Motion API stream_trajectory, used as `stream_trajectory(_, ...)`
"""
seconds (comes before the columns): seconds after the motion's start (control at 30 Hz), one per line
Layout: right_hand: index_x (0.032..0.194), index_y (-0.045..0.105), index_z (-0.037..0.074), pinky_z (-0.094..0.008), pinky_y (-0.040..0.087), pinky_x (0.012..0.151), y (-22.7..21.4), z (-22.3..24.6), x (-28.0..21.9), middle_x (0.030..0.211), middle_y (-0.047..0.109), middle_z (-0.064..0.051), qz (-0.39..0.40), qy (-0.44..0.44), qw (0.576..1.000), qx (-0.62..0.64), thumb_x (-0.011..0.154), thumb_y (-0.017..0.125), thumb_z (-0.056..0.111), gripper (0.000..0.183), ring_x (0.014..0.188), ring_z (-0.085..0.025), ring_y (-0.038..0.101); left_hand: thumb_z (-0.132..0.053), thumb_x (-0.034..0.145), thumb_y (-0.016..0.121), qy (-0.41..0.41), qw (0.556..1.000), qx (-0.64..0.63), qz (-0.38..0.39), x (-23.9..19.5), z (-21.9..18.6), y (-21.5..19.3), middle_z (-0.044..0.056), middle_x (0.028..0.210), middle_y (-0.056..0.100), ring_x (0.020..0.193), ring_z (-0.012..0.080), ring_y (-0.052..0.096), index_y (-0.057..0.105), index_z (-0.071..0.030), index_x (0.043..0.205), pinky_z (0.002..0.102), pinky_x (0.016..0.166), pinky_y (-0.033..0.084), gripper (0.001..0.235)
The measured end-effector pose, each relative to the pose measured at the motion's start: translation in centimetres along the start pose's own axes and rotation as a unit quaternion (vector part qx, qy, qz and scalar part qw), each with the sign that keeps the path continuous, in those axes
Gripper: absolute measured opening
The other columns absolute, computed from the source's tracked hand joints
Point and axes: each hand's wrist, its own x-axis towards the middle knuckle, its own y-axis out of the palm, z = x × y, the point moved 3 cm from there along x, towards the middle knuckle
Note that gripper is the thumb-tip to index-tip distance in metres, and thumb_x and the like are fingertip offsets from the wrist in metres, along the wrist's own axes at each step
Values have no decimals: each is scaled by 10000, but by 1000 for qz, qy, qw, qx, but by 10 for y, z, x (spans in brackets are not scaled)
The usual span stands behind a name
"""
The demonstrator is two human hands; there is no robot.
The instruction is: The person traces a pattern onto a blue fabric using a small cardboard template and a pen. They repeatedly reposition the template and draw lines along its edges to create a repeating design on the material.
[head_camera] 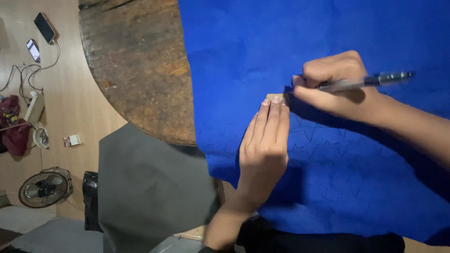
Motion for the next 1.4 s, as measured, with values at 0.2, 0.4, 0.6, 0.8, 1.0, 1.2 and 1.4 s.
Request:
stream_trajectory(0.2,618,313,70,-328,238,526,1,-5,-2,563,294,-31,15,28,999,-20,998,673,-42,535,512,-145,249,14,1011,413,-7,1000,10,23,-1,-2,0,173,1443,655,1362,315,638,642,40,1402,382,1156,506,454)
stream_trajectory(0.4,583,313,78,-269,222,480,-1,-4,0,514,277,10,31,58,998,23,898,651,-80,488,502,-68,246,-8,1066,387,-25,997,51,-47,1,-8,-4,135,1359,714,1239,273,710,724,-1,1287,362,1029,551,403)
stream_trajectory(0.6,617,310,115,-284,218,534,0,-13,22,570,276,39,70,104,992,6,1003,710,35,562,577,-71,242,12,1093,417,-4,996,72,-52,5,-11,-9,199,1278,731,1248,301,709,722,36,1240,353,1071,552,340)
stream_trajectory(0.8,592,420,102,-259,252,498,9,-16,29,520,371,37,99,56,994,9,1003,727,80,514,511,-51,317,-57,1080,434,-12,992,125,-22,-1,-13,-4,158,1306,726,1292,257,684,711,-11,1289,306,1115,522,350)
stream_trajectory(1.0,574,389,82,-260,261,475,3,-3,34,510,388,10,149,-8,988,30,922,690,21,465,468,-67,352,-31,1082,387,-19,988,145,-40,-1,-17,2,172,1269,715,1271,260,688,712,16,1247,302,1087,537,367)
stream_trajectory(1.2,609,552,77,-344,421,524,15,-25,27,535,532,-83,102,-20,993,60,952,785,57,416,473,-264,542,19,1067,547,-23,990,86,-107,-1,-19,8,220,1065,739,1093,340,738,745,61,1118,386,1006,587,209)
stream_trajectory(1.4,572,472,80,-342,358,499,6,-36,19,494,440,-80,101,-1,993,61,948,785,102,490,456,-211,407,31,1052,490,-19,990,87,-111,-3,-18,8,241,1123,712,1123,353,716,716,85,1153,389,1020,568,253)
